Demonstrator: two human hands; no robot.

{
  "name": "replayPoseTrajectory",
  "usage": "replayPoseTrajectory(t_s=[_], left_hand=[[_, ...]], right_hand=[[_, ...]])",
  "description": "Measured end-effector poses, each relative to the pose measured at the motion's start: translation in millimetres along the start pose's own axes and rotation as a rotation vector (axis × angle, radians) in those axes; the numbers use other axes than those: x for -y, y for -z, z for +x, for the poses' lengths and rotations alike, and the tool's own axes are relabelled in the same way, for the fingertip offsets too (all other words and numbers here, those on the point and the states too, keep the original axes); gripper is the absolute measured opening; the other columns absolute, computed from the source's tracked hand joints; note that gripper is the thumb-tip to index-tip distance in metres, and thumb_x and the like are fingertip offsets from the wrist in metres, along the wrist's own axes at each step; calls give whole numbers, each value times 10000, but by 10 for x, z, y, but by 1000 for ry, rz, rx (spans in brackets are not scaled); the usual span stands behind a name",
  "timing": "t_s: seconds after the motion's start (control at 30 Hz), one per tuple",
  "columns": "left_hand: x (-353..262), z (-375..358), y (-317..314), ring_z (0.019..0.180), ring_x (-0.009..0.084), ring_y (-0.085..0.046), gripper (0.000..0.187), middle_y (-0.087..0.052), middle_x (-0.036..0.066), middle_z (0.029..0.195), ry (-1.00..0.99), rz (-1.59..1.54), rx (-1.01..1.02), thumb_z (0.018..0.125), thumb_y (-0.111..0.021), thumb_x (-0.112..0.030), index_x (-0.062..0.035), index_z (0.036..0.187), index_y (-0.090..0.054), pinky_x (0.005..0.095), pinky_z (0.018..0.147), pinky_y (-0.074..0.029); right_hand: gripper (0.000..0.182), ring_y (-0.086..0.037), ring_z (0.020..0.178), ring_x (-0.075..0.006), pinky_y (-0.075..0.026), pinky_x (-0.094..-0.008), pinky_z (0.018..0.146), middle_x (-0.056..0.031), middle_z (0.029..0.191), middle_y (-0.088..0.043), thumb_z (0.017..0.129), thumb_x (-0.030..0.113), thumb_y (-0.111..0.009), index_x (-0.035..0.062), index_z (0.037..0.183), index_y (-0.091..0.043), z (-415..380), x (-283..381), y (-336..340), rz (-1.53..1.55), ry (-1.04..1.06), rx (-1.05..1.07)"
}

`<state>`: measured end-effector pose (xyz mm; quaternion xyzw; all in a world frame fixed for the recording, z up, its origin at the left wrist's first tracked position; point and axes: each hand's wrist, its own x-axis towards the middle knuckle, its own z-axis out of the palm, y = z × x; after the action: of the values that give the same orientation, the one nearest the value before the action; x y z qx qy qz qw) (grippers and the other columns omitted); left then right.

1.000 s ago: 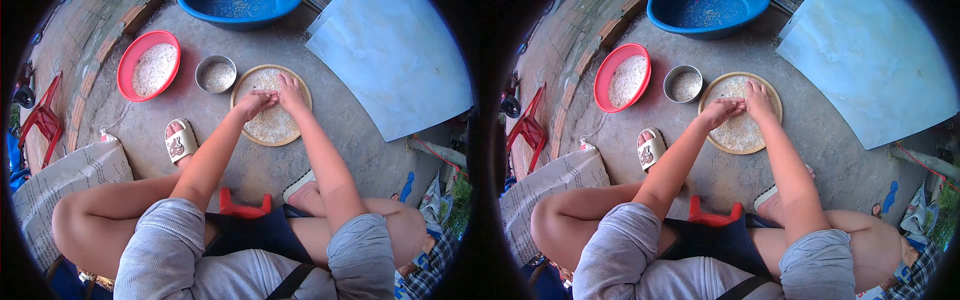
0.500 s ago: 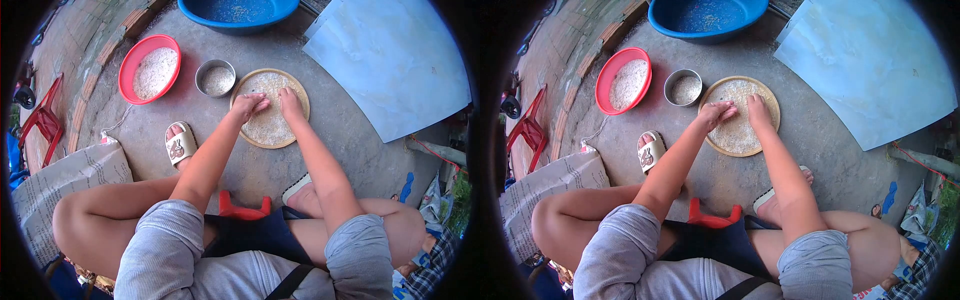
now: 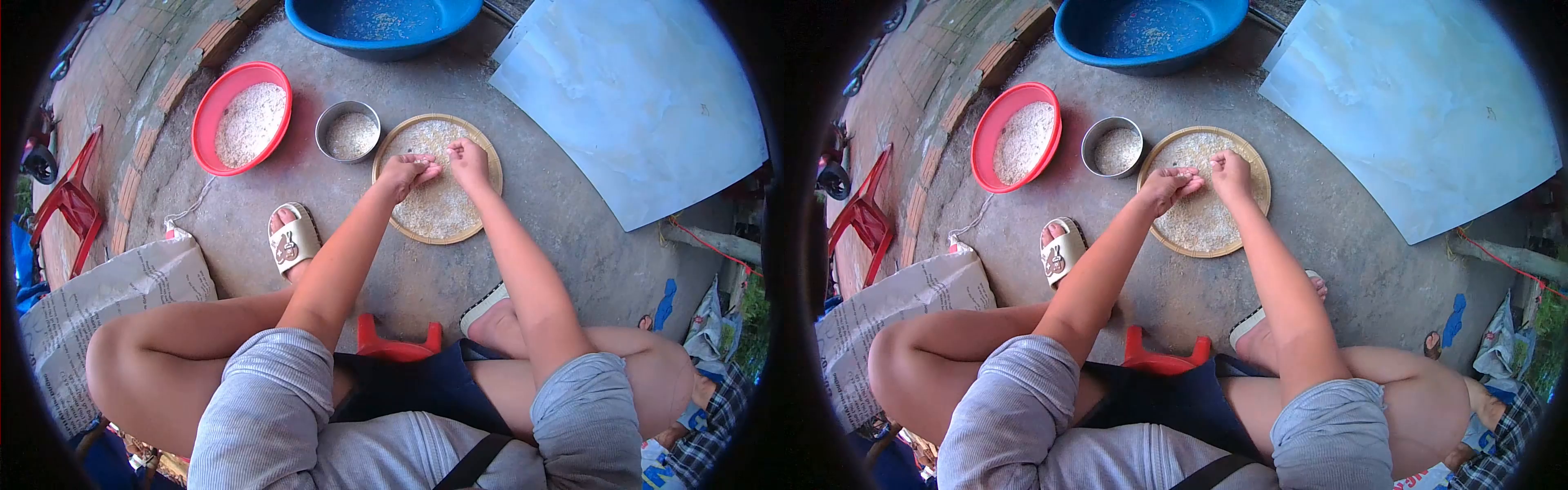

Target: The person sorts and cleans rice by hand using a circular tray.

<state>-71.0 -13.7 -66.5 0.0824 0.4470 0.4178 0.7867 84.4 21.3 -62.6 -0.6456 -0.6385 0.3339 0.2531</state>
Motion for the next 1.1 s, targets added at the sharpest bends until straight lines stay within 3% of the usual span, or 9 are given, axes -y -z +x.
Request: replayPoseTrajectory(t_s=[0.17, 0.27, 0.5, 0.57, 0.63, 0.73, 0.9, 1.0, 1.1], left_hand=[[56, 25, -13, 819, 209, -637, 199, -593, 179, 968, -60, 26, -67, 897, -468, 1, 117, 1056, -495, 249, 706, -569], [53, 0, -21, 803, 194, -633, 203, -594, 161, 976, -131, 78, -95, 890, -499, -21, 113, 1041, -504, 246, 672, -559], [104, 28, 64, 783, 210, -638, 186, -604, 170, 924, -165, 101, -109, 876, -520, -15, 119, 1004, -502, 256, 669, -563], [45, -19, 22, 781, 218, -643, 186, -606, 176, 918, -157, 83, -130, 874, -524, -10, 124, 1000, -499, 259, 674, -566], [-8, -44, -11, 820, 216, -642, 170, -610, 169, 931, -101, 109, -84, 882, -510, -8, 115, 998, -520, 268, 737, -558], [-24, -76, -88, 787, 220, -650, 190, -621, 178, 907, -168, 255, -11, 875, -525, -11, 124, 1008, -518, 266, 720, -562], [48, -80, -298, 726, 187, -655, 148, -649, 142, 826, -196, 511, 3, 848, -565, -28, 99, 916, -597, 277, 665, -559], [-23, -242, -502, 758, 337, -643, 141, -635, 215, 813, -413, 1279, -219, 649, -648, -112, -27, 757, -679, 394, 699, -509], [48, -205, -552, 787, 360, -628, 133, -631, 227, 824, -475, 1471, -219, 643, -609, -65, -32, 756, -671, 403, 722, -508]], right_hand=[[105, -629, 717, -175, -503, -288, 671, -96, 803, -642, 795, 71, -614, 11, 881, -608, -72, 365, -39, 264, 60, 146], [106, -629, 705, -204, -512, -308, 663, -123, 819, -630, 765, 58, -603, -4, 851, -609, -104, 444, -80, -4, 347, 236], [170, -627, 777, -210, -505, -312, 698, -118, 871, -637, 779, 98, -595, 10, 918, -638, -102, 382, -3, -33, 374, 276], [176, -616, 821, -193, -493, -313, 708, -129, 883, -640, 787, 129, -600, 8, 906, -648, -77, 276, -50, 433, -109, 280], [218, -606, 871, -175, -491, -291, 737, -131, 956, -632, 844, 177, -571, 1, 953, -638, -90, 294, 27, 532, -198, 256], [323, -597, 882, -208, -482, -316, 803, -132, 1013, -613, 904, 242, -492, -23, 1069, -575, -37, 185, 36, 994, -563, 259], [342, -582, 832, -194, -483, -324, 727, -102, 960, -616, 934, 294, -409, 14, 1045, -571, -103, 132, 24, 1073, -699, 428], [308, -567, 779, -176, -460, -315, 652, -61, 886, -623, 937, 294, -388, 61, 988, -583, -166, 98, -93, 1072, -749, 415], [262, -579, 783, -179, -475, -323, 655, -69, 877, -624, 915, 254, -409, 59, 974, -574, -186, -130, -266, 1015, -755, 376]])
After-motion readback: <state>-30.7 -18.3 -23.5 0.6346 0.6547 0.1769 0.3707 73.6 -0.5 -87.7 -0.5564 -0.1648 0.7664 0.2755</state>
